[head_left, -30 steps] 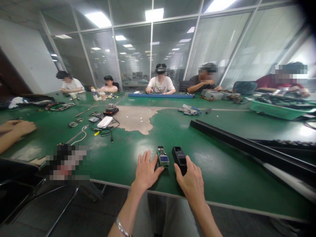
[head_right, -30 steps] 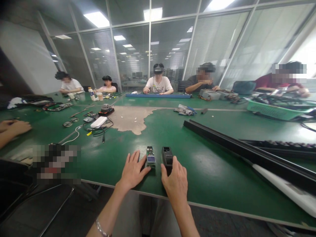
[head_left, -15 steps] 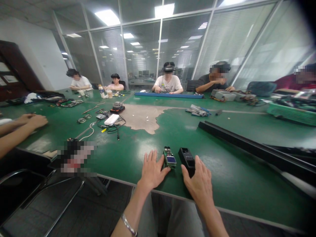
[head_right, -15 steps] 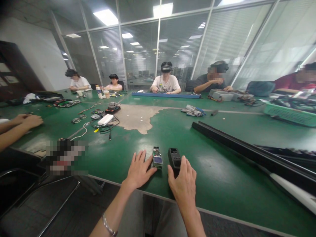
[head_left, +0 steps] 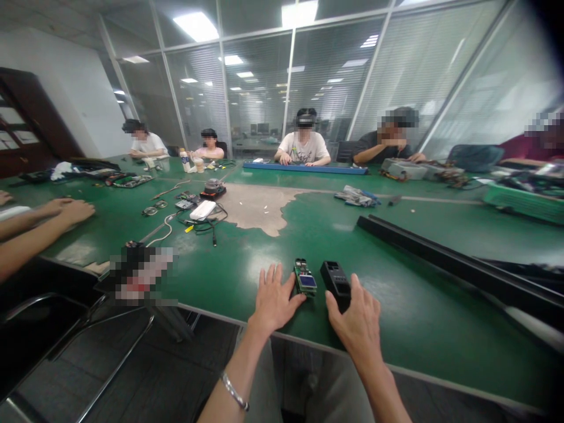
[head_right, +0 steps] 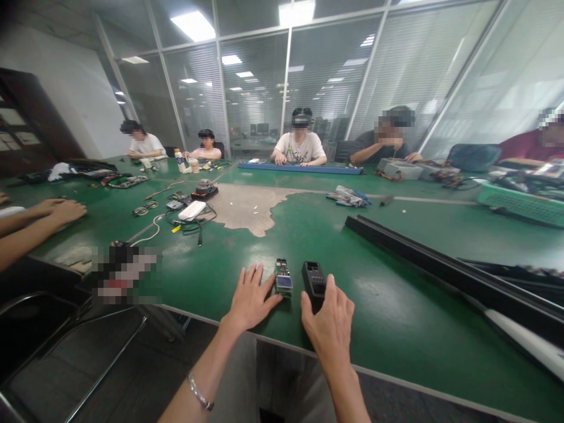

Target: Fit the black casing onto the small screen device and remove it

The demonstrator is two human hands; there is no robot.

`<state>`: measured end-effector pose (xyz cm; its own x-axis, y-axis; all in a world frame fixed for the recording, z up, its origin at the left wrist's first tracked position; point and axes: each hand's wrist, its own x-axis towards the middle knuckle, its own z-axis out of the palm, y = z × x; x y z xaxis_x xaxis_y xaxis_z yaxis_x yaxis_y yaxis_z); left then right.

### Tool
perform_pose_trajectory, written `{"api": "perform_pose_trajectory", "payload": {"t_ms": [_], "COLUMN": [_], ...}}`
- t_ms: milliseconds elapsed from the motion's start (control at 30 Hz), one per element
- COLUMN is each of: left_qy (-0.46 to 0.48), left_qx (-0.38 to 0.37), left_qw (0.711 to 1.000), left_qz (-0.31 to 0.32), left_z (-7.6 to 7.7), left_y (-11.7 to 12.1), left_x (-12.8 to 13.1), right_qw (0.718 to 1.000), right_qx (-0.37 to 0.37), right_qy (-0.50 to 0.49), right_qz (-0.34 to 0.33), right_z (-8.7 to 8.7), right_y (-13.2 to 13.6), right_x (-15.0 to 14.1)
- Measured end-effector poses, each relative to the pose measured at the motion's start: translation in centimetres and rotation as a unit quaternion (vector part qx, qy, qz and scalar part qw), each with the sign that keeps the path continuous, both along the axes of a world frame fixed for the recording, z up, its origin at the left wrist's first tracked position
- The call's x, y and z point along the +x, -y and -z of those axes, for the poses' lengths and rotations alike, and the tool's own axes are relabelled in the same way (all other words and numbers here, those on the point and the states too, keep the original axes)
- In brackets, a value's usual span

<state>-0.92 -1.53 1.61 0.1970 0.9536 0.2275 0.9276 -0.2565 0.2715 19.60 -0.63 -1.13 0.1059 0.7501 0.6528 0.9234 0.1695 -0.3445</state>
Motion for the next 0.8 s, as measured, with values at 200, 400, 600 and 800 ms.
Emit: {"api": "perform_pose_trajectory", "payload": {"t_ms": [200, 400, 600, 800], "left_qy": [-0.007, -0.01, -0.005, -0.003], "left_qx": [-0.003, -0.012, -0.002, -0.012], "left_qw": [1.0, 1.0, 1.0, 1.0], "left_qz": [0.002, 0.001, 0.006, 0.011], "left_z": [-0.14, -0.38, -0.21, 0.05], "left_y": [0.02, -0.01, -0.11, -0.35], "left_x": [0.05, 0.16, 0.11, 0.0], "right_qw": [1.0, 1.0, 0.999, 1.0], "right_qx": [-0.006, -0.014, -0.029, -0.026], "right_qy": [-0.007, -0.01, -0.003, -0.002], "right_qz": [0.005, -0.002, 0.014, 0.013], "right_z": [-0.2, -0.46, -0.6, -0.17], "right_y": [0.1, 0.22, 0.18, 0.01], "right_x": [-0.08, -0.17, -0.24, -0.1]}}
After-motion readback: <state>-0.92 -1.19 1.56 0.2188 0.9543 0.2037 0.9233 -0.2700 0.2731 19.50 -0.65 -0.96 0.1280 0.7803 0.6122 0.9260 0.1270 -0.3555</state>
